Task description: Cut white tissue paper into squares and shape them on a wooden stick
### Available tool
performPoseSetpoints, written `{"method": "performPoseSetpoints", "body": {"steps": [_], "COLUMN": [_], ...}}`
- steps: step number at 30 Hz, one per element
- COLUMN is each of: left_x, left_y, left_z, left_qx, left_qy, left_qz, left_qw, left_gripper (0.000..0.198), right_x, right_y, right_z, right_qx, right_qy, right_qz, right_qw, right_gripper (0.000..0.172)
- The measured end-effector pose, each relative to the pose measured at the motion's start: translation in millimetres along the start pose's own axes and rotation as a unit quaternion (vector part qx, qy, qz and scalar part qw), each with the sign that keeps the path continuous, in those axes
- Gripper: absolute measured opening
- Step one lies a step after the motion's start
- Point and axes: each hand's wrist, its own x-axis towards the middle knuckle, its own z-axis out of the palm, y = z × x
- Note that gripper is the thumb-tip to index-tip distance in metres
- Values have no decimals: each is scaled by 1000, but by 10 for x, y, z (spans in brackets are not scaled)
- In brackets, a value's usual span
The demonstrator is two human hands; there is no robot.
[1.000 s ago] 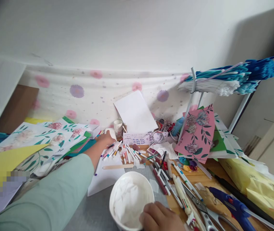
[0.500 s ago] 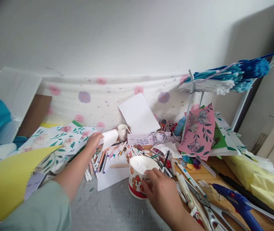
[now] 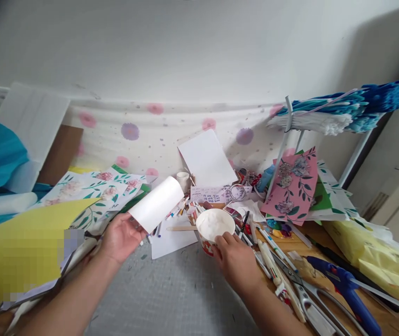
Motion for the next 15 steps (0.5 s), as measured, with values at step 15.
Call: {"method": "performPoseSetpoints", "body": {"steps": [15], "left_x": [-247], "left_y": [364], "left_z": [-145], "left_qx": [-57], "left_qy": [-265], "left_qz": [-91], "left_qw": [958], "left_gripper": [33], "right_x": [611], "right_y": [-717], "right_z": [-211], "right_qx": [161], "right_qy": [141], "right_qz": [-125], "right_qw": [969], "right_gripper": [77]}}
